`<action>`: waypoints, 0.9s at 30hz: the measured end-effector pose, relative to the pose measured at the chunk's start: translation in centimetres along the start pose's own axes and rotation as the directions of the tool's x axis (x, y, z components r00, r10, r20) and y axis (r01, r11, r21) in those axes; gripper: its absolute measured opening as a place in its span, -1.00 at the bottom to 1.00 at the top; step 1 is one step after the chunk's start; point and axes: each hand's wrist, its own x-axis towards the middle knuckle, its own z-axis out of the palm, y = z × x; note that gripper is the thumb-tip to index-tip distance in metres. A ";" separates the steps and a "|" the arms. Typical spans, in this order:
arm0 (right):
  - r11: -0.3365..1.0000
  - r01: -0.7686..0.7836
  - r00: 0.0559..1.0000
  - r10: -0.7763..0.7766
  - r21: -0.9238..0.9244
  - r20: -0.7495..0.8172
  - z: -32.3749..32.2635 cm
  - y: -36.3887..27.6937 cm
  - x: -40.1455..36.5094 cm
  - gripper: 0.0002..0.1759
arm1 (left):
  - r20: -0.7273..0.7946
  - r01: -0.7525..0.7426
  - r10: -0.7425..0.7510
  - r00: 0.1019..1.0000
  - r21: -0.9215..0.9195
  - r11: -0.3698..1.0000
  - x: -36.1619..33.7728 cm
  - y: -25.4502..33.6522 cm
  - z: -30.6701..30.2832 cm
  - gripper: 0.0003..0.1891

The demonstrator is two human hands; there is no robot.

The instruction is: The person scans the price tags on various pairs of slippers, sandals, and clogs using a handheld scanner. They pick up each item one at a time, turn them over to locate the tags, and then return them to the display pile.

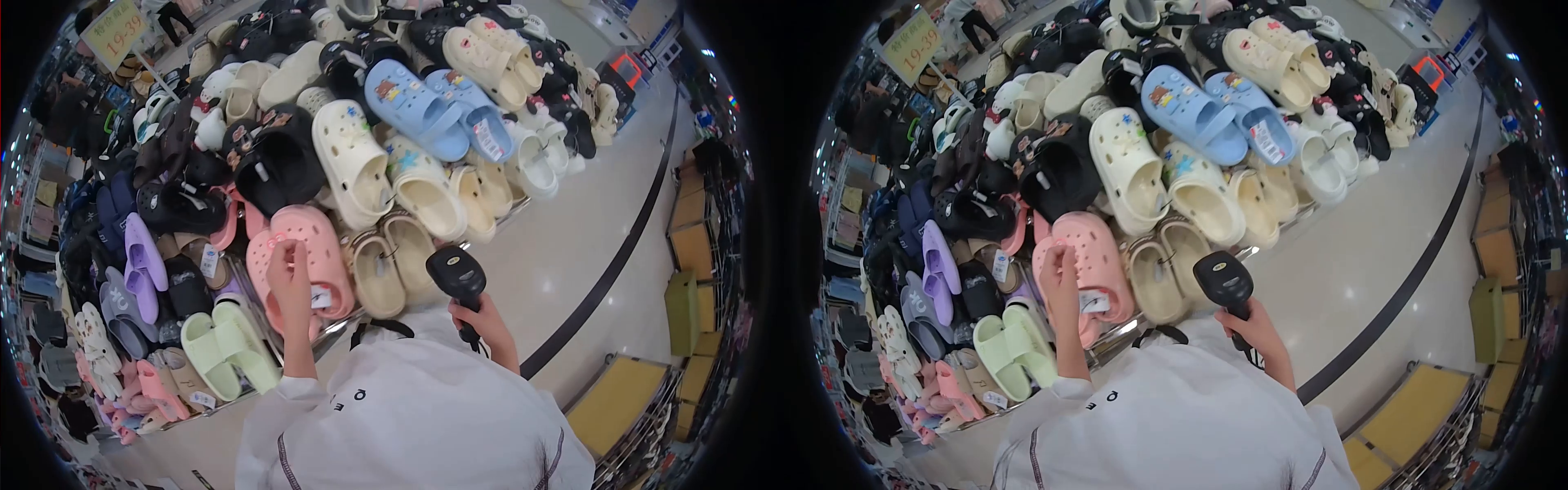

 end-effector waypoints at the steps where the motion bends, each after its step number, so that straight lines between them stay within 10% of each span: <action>1: 1.000 0.013 1.000 -0.013 -0.011 0.005 -1.6 -0.4 0.6 -0.77 | 0.093 0.065 -0.060 0.994 -0.054 0.996 0.2 0.3 2.4 -0.85; 9: 0.998 0.053 0.998 -0.054 -0.044 -0.014 -15.3 -4.2 3.8 -0.83 | 0.564 0.333 -0.160 0.810 -0.218 0.917 0.1 5.4 24.1 -0.68; 23: 0.997 0.043 0.984 -0.032 -0.057 0.177 -22.9 -8.7 8.7 -0.81 | 0.367 0.465 -0.353 0.861 -0.286 0.838 1.0 5.4 34.8 -0.79; 27: 0.997 0.040 0.978 -0.026 -0.063 0.205 -22.7 -8.6 9.1 -0.82 | 0.501 0.654 -0.424 0.754 -0.519 0.550 1.5 6.1 34.9 -0.80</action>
